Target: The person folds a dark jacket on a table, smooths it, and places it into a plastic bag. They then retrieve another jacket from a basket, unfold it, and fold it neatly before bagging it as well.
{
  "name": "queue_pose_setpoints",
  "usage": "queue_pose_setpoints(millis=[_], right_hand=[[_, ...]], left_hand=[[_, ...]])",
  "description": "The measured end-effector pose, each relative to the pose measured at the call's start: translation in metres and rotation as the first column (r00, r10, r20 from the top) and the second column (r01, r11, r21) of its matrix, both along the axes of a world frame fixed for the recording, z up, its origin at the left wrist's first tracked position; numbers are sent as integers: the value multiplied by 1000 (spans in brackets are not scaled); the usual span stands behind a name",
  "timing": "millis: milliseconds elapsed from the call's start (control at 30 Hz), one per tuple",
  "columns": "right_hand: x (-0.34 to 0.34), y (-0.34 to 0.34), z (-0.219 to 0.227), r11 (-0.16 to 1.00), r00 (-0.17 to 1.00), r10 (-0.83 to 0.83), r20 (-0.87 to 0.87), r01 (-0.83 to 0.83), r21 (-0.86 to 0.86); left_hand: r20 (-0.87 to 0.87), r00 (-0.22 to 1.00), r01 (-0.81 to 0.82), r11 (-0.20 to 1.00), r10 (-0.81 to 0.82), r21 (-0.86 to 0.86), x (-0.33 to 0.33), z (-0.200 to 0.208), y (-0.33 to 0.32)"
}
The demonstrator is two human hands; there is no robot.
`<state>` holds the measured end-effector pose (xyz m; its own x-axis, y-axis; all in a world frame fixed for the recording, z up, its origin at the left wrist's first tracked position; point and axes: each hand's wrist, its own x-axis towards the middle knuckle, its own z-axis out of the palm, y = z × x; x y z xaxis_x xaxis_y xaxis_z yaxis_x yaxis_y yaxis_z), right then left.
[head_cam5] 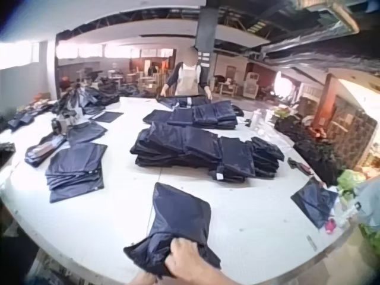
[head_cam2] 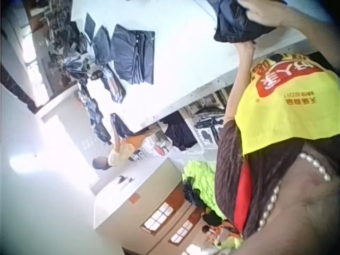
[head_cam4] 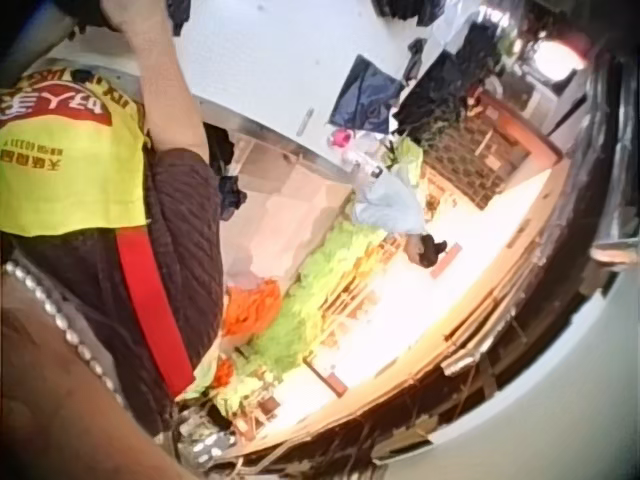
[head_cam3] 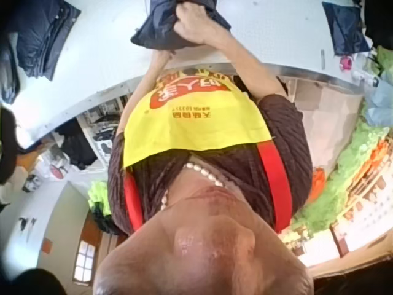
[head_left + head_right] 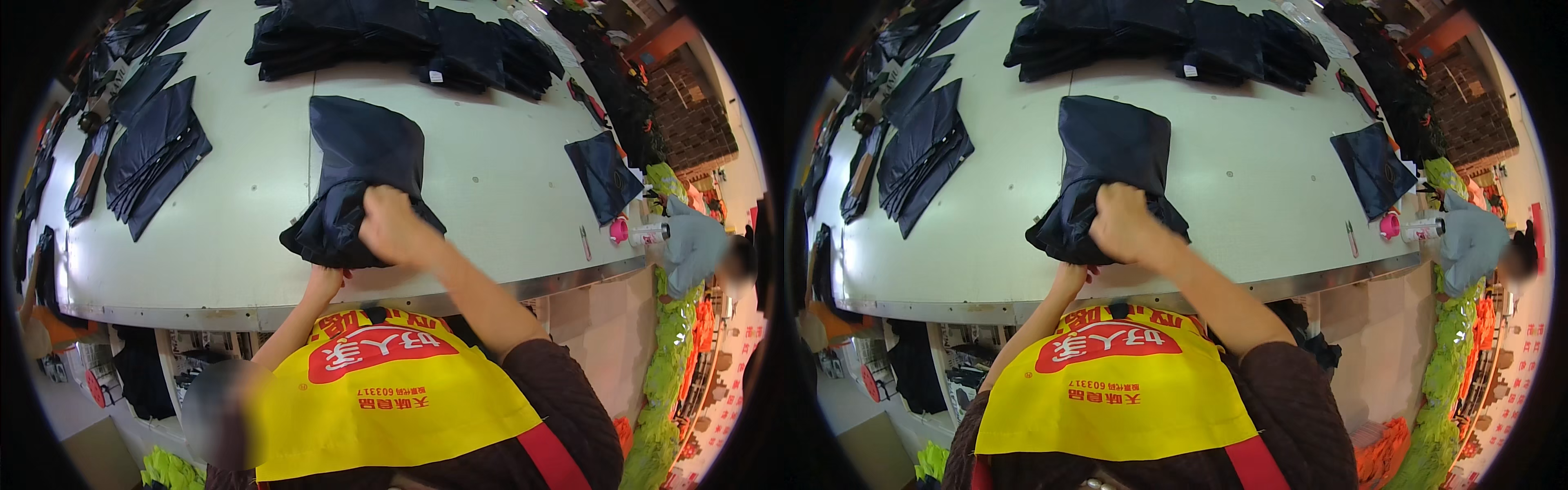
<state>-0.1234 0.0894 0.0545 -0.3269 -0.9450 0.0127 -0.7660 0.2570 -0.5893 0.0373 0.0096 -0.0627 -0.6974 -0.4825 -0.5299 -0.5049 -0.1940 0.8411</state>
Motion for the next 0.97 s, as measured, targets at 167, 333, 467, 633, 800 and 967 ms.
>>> queue_pose_setpoints(millis=[167,333,467,633,800,967], right_hand=[[49,31,-11,996,922,-18,-388,-17,-87],[29,24,-35,996,847,69,-527,-87,-10],[19,14,-34,992,843,120,-524,-120,33],[-6,-17,-16,986,895,166,-414,-135,103],[3,1,-55,953,767,301,-566,-261,152],[-6,6,-63,949,712,247,-657,-314,17]], left_hand=[[-211,911,93,674,-355,-733,-5,-28,-3],[-126,857,201,549,-500,-812,-5,-33,-18],[-42,877,262,551,-478,-793,-6,-12,-19],[-74,974,149,848,-216,-508,-1,19,17],[130,911,402,914,-392,-60,6,14,20],[264,752,655,640,-604,-401,11,101,-8]])
